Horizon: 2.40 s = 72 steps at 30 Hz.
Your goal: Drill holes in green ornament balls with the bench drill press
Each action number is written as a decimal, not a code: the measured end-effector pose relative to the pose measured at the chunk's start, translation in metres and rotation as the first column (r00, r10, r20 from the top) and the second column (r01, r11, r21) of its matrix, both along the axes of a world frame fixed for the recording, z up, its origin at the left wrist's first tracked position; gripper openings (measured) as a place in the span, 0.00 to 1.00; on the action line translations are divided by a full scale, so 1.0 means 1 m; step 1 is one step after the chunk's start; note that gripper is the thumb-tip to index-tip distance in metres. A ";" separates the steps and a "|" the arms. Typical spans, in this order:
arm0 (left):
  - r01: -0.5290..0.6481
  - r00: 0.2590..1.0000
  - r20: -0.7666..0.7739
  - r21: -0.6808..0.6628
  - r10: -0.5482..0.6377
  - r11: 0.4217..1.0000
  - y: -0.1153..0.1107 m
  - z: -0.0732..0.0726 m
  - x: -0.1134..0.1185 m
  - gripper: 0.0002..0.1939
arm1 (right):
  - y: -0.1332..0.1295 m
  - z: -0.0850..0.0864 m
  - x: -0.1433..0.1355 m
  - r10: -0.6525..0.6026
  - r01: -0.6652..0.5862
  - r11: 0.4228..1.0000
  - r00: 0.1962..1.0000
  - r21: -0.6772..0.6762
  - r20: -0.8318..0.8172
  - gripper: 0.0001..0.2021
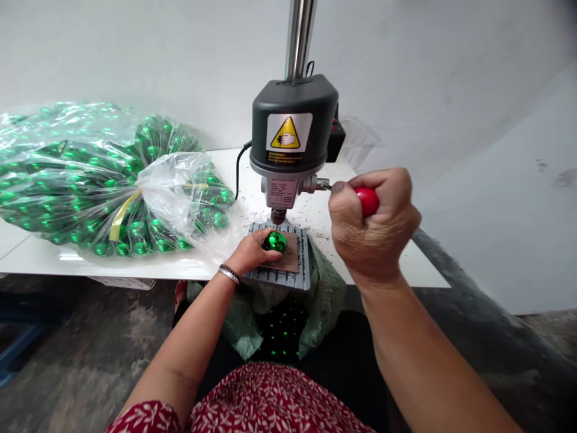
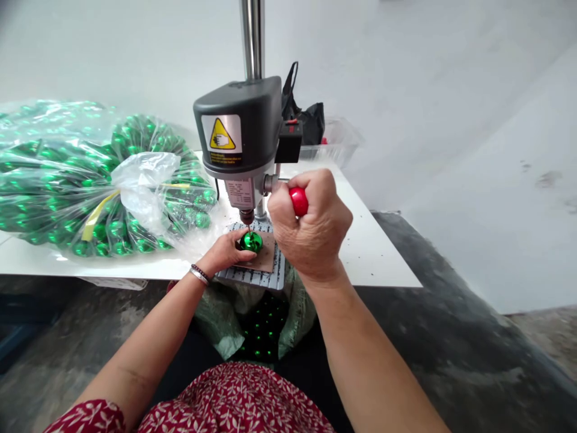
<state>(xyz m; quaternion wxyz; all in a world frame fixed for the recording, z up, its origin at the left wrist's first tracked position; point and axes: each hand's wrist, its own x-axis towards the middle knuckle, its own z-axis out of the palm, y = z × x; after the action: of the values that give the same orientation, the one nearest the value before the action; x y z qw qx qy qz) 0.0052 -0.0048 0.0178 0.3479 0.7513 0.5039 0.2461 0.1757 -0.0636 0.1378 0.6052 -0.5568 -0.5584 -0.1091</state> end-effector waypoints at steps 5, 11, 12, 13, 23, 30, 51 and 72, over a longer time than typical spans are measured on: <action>0.012 1.000 0.006 0.017 -0.012 1.000 0.000 -0.003 -0.001 0.23 | -0.001 -0.008 -0.003 -0.056 0.055 0.997 0.998 0.054 0.009 0.10; 0.020 1.000 0.022 -0.002 -0.020 1.000 -0.001 0.000 -0.001 0.24 | -0.002 -0.019 -0.006 -0.091 0.090 0.993 0.996 0.074 0.001 0.10; 0.018 0.999 0.026 -0.005 -0.018 1.000 -0.001 0.000 -0.001 0.24 | -0.002 -0.020 -0.006 -0.095 0.094 0.992 0.996 0.084 0.004 0.10; 0.017 0.999 0.033 -0.006 -0.017 1.000 -0.001 0.000 -0.001 0.24 | -0.002 -0.022 -0.006 -0.099 0.098 0.991 0.995 0.097 0.006 0.10; -0.001 0.998 0.061 -0.011 0.002 1.000 0.000 -0.007 -0.002 0.29 | -0.003 -0.050 -0.003 -0.066 0.047 0.977 0.994 0.209 0.087 0.06; -0.058 0.998 0.000 -0.032 0.058 0.998 -0.007 0.000 0.002 0.27 | 0.008 -0.008 0.000 -0.025 0.027 0.991 1.000 0.132 -0.012 0.11; -0.375 0.925 -0.059 0.012 0.375 0.927 -0.078 0.011 -0.078 0.18 | 0.039 0.056 0.004 0.029 -0.057 0.986 0.984 -0.156 -0.178 0.16; -0.363 0.774 -0.449 0.261 0.445 0.894 -0.002 0.031 -0.097 0.30 | 0.035 0.058 0.000 0.053 -0.089 0.988 0.964 -0.127 -0.260 0.13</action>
<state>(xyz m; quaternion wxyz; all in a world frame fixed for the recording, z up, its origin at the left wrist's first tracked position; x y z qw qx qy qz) -0.0917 -0.0065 0.0488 0.0834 0.6879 0.7046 0.1526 0.1759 -0.0289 0.1958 0.6358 -0.5862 -0.5015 0.0242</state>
